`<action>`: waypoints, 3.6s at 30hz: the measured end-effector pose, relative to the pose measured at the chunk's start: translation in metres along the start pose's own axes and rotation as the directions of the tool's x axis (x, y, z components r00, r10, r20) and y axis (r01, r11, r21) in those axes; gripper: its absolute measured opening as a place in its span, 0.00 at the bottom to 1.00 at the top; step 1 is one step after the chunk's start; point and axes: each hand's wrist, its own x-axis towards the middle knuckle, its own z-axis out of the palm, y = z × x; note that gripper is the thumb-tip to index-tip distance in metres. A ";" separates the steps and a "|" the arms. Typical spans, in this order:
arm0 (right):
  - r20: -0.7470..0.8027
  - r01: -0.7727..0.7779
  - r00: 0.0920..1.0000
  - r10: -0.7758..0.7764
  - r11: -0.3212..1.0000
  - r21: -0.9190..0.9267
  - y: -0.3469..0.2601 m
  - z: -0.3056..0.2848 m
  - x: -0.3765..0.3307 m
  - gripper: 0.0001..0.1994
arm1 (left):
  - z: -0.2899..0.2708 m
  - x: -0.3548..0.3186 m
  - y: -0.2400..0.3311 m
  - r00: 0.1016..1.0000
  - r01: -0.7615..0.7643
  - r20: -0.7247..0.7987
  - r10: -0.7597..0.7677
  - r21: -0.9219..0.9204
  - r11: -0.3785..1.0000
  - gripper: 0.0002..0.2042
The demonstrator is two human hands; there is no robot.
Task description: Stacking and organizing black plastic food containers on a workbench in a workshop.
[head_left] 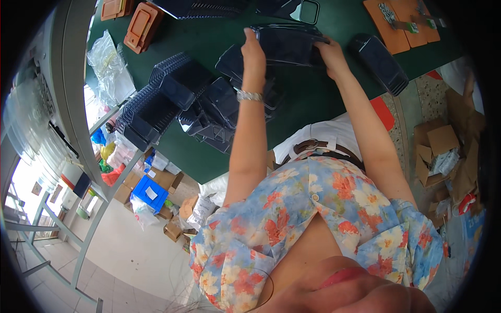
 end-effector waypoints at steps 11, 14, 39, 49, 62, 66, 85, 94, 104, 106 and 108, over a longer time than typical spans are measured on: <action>-0.058 -0.029 0.998 0.031 0.999 0.035 0.024 0.026 0.000 0.21 | -0.030 0.042 0.002 0.943 0.155 0.297 -0.150 0.006 0.988 0.43; -0.112 0.041 0.993 -0.029 0.994 0.105 0.014 0.021 -0.014 0.23 | -0.026 0.028 0.015 0.967 -0.015 0.253 -0.039 0.208 0.978 0.42; 0.282 0.607 0.762 -0.583 0.794 0.003 0.036 -0.032 -0.046 0.40 | -0.025 -0.014 -0.071 0.756 -0.614 0.316 0.574 0.039 0.788 0.39; 0.038 0.720 0.694 -0.719 0.693 -0.029 0.050 -0.084 -0.109 0.50 | 0.015 -0.096 -0.075 0.742 -0.408 0.437 0.508 -0.307 0.860 0.61; 0.140 0.834 0.552 -0.822 0.546 -0.076 0.037 -0.070 -0.121 0.66 | -0.013 -0.076 -0.059 0.534 -0.623 0.468 0.704 -0.345 0.702 0.60; 0.306 0.859 0.509 -0.805 0.499 -0.115 0.011 -0.071 -0.120 0.71 | -0.022 -0.075 -0.061 0.594 -0.669 0.446 0.669 -0.187 0.719 0.59; 0.331 0.717 0.608 -0.721 0.678 0.160 0.003 -0.070 -0.125 0.71 | -0.008 -0.130 -0.072 0.686 -0.656 0.139 0.714 -0.306 0.690 0.58; 0.394 0.904 0.406 -0.825 0.426 -0.040 0.005 -0.083 -0.102 0.68 | -0.027 -0.123 -0.072 0.645 -0.693 0.269 0.716 -0.190 0.696 0.67; 0.533 0.925 0.202 -0.821 0.340 0.173 -0.014 -0.082 -0.079 0.67 | -0.067 -0.116 -0.058 0.483 -0.876 0.565 0.669 0.294 0.384 0.71; 0.411 0.944 -0.156 -0.898 -0.013 0.331 -0.002 -0.078 -0.046 0.65 | -0.070 -0.116 -0.049 0.466 -0.884 0.607 0.644 0.304 0.354 0.67; 0.340 0.941 -0.255 -0.905 -0.151 0.304 0.008 -0.089 -0.034 0.57 | -0.068 -0.114 -0.048 0.440 -0.897 0.650 0.619 0.293 0.331 0.64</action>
